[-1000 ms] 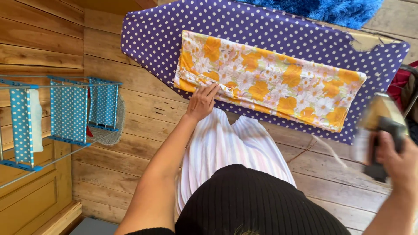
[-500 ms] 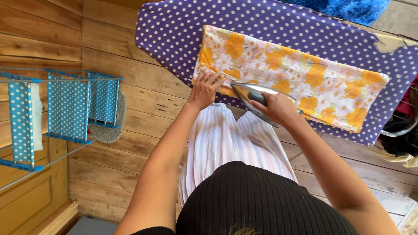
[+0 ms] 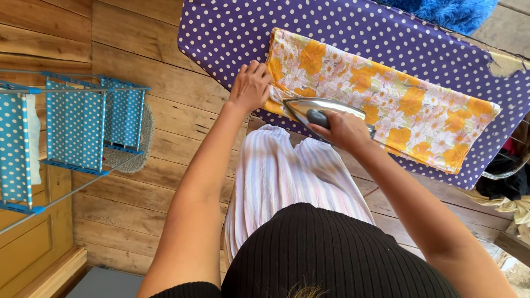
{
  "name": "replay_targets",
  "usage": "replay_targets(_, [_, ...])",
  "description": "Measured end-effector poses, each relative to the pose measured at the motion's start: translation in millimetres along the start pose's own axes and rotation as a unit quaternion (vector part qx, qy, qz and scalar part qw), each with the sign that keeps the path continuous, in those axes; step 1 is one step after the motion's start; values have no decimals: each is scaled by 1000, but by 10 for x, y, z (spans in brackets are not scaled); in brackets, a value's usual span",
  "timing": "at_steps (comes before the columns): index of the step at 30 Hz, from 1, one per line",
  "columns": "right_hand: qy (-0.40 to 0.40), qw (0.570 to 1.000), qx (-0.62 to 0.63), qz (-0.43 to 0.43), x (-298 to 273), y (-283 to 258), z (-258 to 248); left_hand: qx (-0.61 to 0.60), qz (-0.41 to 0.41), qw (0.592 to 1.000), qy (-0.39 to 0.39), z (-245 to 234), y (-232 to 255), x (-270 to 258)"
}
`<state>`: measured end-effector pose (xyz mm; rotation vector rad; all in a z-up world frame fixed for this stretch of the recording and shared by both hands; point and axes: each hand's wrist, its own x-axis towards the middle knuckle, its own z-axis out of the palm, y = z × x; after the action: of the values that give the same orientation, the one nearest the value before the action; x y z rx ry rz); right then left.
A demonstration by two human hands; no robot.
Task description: Ironing and folding multiple articles of clothing on an ironing board.
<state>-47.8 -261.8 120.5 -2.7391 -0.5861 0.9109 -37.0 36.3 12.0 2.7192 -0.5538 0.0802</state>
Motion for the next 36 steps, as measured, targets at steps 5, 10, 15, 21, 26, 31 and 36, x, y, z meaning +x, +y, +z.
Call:
replay_targets(5, [33, 999, 22, -7, 4, -77, 77, -40, -40, 998, -31, 153, -150, 21])
replay_targets(10, [46, 994, 42, 85, -22, 123, 99, -114, -118, 984, -75, 183, -167, 48])
replay_targets(15, [33, 999, 29, 22, -190, 51, -134, -111, -102, 980, -128, 162, -152, 101])
replay_targets(21, [-78, 994, -76, 2, -198, -324, -124, -130, -66, 982, -117, 127, -66, 169])
replay_targets(26, [41, 999, 23, -26, -61, -255, 54, -112, -72, 987, -93, 508, -243, 126])
replay_targets(31, [31, 999, -28, -17, 81, -151, 133, -109, -37, 993, -19, 309, -212, 88])
replay_targets(36, [43, 998, -22, -32, 148, -170, 130, -109, -62, 989, -84, -95, -187, 50])
